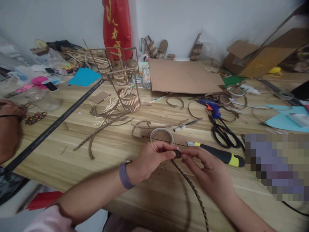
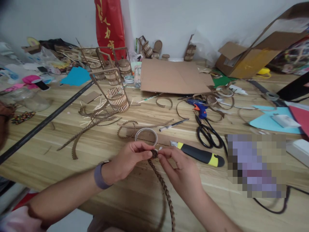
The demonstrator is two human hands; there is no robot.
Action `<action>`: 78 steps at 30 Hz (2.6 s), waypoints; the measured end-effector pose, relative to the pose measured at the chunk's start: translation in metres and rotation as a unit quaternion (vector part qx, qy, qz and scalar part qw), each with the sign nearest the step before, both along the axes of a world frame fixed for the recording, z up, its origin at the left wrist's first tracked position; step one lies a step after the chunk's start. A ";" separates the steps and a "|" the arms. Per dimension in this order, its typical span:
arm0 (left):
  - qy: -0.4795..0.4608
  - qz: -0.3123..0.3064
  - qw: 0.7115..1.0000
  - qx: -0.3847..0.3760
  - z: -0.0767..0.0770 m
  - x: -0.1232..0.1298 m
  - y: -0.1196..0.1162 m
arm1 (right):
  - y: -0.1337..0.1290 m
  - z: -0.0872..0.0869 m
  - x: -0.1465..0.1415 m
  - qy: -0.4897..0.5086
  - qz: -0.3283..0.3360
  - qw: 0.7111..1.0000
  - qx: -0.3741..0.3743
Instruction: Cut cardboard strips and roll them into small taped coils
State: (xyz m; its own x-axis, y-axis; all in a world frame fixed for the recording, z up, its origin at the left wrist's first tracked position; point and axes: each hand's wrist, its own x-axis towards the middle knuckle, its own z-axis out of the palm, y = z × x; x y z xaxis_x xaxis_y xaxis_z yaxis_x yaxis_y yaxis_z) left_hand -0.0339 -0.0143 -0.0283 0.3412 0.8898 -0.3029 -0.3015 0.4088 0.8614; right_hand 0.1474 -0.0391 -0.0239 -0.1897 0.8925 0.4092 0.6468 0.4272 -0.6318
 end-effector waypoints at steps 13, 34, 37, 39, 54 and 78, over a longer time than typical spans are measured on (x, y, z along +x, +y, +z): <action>-0.050 -0.027 0.998 -0.027 -0.002 0.004 -0.009 | 0.000 -0.010 -0.003 0.049 0.008 0.999 -0.010; 0.009 0.032 0.999 0.003 0.000 0.003 -0.004 | -0.001 -0.008 -0.005 0.156 -0.074 0.973 -0.151; 0.016 0.030 0.999 0.005 -0.001 0.003 -0.004 | -0.002 -0.010 -0.006 0.163 -0.072 0.969 -0.173; 0.016 0.026 1.000 0.004 -0.002 0.003 -0.005 | -0.003 -0.011 -0.007 0.165 -0.069 0.967 -0.181; -0.006 0.033 0.999 -0.009 -0.004 0.005 -0.006 | -0.004 -0.015 -0.012 0.221 -0.064 0.953 -0.197; -0.008 0.033 0.999 -0.016 -0.005 0.005 -0.005 | -0.003 -0.017 -0.012 0.185 -0.058 0.964 -0.182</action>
State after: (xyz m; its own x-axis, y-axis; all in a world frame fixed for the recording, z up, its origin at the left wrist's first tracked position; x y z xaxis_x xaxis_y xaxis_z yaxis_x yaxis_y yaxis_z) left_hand -0.0291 -0.0192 -0.0338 0.2877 0.9001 -0.3271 -0.3426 0.4157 0.8425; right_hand 0.1352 -0.0424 -0.0406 0.0187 0.9962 0.0852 0.3782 0.0718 -0.9229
